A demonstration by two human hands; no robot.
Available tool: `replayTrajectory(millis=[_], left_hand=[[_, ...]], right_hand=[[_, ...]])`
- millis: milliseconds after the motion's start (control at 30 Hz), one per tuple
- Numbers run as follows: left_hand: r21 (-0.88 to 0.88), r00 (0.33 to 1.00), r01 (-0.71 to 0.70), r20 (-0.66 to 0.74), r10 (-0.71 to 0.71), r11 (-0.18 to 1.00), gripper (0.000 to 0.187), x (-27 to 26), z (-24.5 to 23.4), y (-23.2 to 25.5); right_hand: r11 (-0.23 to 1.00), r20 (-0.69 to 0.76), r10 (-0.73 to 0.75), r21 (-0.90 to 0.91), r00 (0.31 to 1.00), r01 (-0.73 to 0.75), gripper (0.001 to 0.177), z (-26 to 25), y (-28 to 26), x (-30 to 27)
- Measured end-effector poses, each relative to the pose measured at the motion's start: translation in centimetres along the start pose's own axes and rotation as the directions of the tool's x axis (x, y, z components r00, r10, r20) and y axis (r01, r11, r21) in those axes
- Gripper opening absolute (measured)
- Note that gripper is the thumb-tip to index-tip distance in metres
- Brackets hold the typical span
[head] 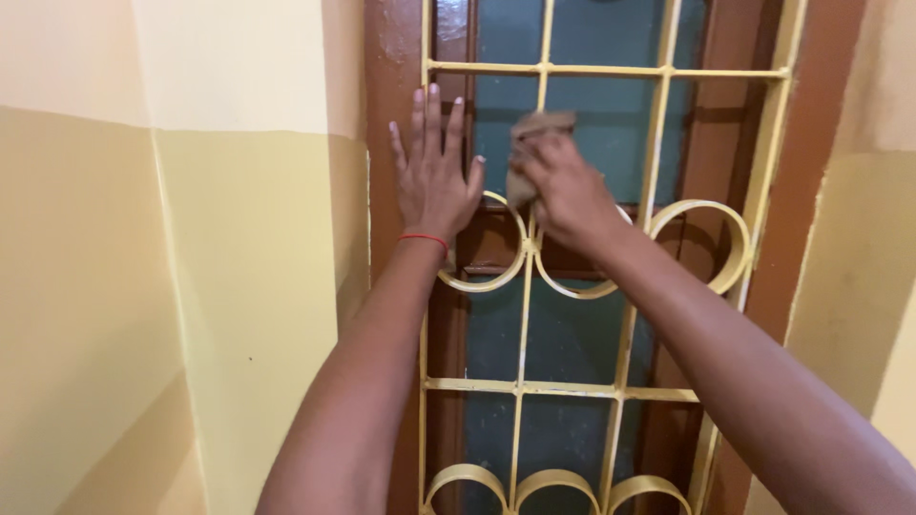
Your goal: The person wipes a metal window grille with a cloth, moving methodically across the circular and rectangular sections. They occasionally adjust the cloth and reposition their hands to reach different areas of the grille.
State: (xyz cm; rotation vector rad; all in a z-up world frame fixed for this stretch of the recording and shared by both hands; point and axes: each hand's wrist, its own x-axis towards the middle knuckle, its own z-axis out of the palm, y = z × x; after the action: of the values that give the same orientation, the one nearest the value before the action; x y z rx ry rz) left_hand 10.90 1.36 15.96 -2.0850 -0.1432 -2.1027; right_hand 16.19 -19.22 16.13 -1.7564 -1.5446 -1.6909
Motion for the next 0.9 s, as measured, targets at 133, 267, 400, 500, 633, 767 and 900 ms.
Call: replayTrajectory(millis=[133,267,400,500,633,767,900], left_hand=[[0.025,0.997,0.021,0.078,-0.023,0.999,0.085,0.2,-0.7,0.6],[0.033,0.995,-0.082,0.057,0.080,0.996,0.087,2.1,-0.8,1.6],[0.091,0.972,-0.228,0.076,0.221,0.969,0.087,5.5,-0.2,2.4],[0.058,0.980,-0.152,0.138,0.143,0.987,0.089,6.3,0.3,3.0],[0.091,0.984,-0.177,0.052,0.173,0.980,0.089,6.0,1.0,2.8],[0.078,0.982,-0.187,0.047,0.183,0.979,0.091,6.0,0.9,2.7],[0.053,0.981,-0.184,0.065,0.180,0.982,0.091,6.0,0.1,2.9]], right_hand=[[0.992,0.158,-0.125,0.046,0.979,0.119,0.052,-2.1,-1.5,-2.1],[0.983,0.237,-0.159,-0.049,0.958,0.175,0.059,-3.8,-0.2,-0.7],[0.929,-0.009,-0.159,-0.340,0.987,0.146,0.045,-6.1,3.4,0.0],[0.815,-0.148,-0.028,-0.576,0.989,-0.063,0.054,-6.8,7.0,0.0],[0.829,-0.180,0.089,-0.531,0.980,-0.173,0.059,-4.3,10.5,0.5],[0.949,-0.343,-0.002,-0.296,0.939,-0.106,0.051,0.2,9.1,3.5],[0.960,-0.317,-0.124,-0.278,0.940,0.033,0.058,0.2,6.0,5.6]])
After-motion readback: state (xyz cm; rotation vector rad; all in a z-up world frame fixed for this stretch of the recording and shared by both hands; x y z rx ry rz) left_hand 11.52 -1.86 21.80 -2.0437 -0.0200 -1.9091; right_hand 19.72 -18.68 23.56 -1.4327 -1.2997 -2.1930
